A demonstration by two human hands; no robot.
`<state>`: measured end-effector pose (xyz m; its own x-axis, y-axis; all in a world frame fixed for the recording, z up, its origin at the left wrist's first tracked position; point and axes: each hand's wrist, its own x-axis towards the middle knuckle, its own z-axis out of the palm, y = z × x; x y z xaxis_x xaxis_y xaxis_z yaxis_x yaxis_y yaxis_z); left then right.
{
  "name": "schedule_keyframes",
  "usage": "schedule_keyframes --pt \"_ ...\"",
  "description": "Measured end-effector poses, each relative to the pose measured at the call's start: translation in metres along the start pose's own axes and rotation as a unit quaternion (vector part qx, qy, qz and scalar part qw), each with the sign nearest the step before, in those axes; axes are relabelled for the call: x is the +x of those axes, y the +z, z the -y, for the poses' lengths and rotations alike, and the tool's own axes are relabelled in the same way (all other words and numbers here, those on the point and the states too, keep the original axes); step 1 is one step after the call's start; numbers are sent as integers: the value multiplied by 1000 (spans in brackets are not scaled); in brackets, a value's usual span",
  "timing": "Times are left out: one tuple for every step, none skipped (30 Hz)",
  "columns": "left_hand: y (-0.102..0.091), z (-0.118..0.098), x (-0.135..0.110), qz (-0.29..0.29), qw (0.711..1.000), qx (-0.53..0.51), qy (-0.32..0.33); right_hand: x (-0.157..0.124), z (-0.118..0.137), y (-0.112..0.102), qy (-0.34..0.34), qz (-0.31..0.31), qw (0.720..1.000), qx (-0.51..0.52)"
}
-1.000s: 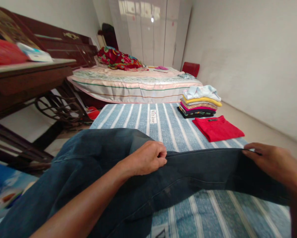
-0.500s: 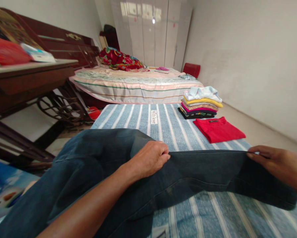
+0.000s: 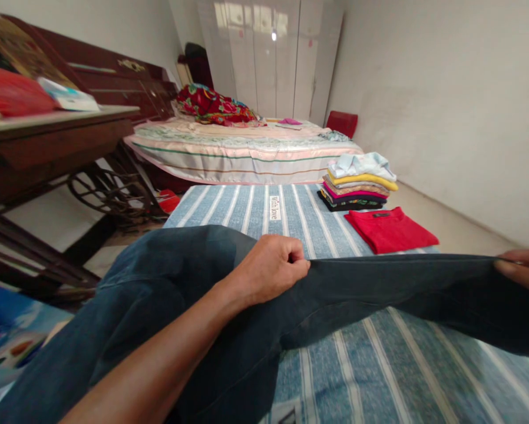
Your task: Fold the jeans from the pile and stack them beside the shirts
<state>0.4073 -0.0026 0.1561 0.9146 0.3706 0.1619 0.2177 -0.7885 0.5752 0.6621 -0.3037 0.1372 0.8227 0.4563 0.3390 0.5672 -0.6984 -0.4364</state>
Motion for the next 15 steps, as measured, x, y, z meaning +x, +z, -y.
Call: schedule_keyframes --pt "1 2 1 12 1000 -7 -10 2 1 -2 13 45 999 28" --pt "3 4 3 22 1000 -6 -17 4 4 -3 24 97 993 56" --pt "5 5 4 29 999 2 -21 6 7 -3 29 138 987 74" --pt "8 7 5 33 999 13 -25 8 9 -3 28 162 983 81" --pt "9 8 5 33 999 27 -29 10 12 -2 27 162 982 87" --pt "11 8 5 31 998 43 -34 11 13 -1 26 160 983 91" --pt "11 7 6 28 997 60 -38 11 14 -1 26 152 984 92" --pt "12 6 6 26 996 77 -42 11 14 0 24 148 985 91" --pt "11 5 6 28 994 92 -44 11 14 0 23 145 985 88" --pt "11 4 6 31 993 104 -45 10 14 0 21 144 986 86" --pt "10 4 7 33 992 114 -47 10 13 0 21 145 986 85" --pt "10 3 7 34 990 124 -51 9 13 0 21 146 985 84" --pt "10 3 8 33 989 133 -55 9 14 -1 20 147 985 85" --pt "10 2 8 31 988 141 -60 8 14 -1 17 149 985 87" --pt "10 2 9 29 987 148 -64 7 14 -1 15 148 985 90"
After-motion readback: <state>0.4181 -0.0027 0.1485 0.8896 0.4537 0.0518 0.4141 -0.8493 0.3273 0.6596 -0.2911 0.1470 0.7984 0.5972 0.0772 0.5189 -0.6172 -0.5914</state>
